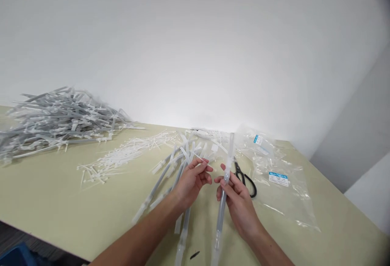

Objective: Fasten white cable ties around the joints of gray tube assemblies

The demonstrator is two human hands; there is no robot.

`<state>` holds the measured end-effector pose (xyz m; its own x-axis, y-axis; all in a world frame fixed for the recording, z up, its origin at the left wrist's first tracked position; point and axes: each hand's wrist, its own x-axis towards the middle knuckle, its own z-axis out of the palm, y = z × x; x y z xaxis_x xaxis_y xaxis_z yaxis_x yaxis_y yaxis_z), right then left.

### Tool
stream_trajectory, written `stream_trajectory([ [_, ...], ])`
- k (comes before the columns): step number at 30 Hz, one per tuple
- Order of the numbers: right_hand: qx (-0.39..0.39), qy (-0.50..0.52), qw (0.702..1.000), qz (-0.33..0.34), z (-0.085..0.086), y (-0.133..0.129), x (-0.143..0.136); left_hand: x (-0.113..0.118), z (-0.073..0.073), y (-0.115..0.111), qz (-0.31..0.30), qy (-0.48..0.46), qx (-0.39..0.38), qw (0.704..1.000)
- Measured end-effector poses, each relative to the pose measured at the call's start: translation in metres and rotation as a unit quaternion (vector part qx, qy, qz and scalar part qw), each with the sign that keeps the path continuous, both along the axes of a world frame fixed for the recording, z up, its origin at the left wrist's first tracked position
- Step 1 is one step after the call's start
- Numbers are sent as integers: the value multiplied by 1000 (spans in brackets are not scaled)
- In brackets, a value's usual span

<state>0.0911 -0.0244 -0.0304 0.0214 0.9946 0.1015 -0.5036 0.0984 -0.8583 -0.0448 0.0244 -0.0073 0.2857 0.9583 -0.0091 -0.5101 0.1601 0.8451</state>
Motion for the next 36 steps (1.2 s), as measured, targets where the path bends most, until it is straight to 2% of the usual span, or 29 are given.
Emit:
stream_trajectory([
  [5, -3, -110, 992, -63, -5, 0, -3, 3, -5, -2, -6, 54, 34, 998],
  [8, -12, -104, 992, -65, -8, -2, -7, 2, -4, -6, -19, 97, 46, 994],
  [12, -38, -44, 997, -43, -9, -3, -9, 3, -4, -10, -4, 139, 58, 989],
  [15, -64, -8, 997, -50, -8, -3, -7, 2, -7, -10, 42, 151, 53, 986],
  [19, -67, -11, 997, -43, -7, -6, -6, -1, -13, -5, 162, 145, 43, 975],
  [22, -61, -28, 997, -37, -8, -10, -9, -3, -14, -3, 195, 101, 30, 975],
  [25, -27, -74, 995, -67, -9, -15, -14, -2, -15, -5, 172, 49, -9, 984],
  [29, -38, -118, 981, -147, -14, -15, -22, 7, -18, -17, 78, -34, -79, 993],
  [32, -55, -126, 976, -166, -21, -12, -23, 16, -21, -29, 8, -85, -132, 988],
  [36, -46, -147, 970, -186, -27, -10, -25, 22, -25, -38, 2, -126, -190, 974],
])
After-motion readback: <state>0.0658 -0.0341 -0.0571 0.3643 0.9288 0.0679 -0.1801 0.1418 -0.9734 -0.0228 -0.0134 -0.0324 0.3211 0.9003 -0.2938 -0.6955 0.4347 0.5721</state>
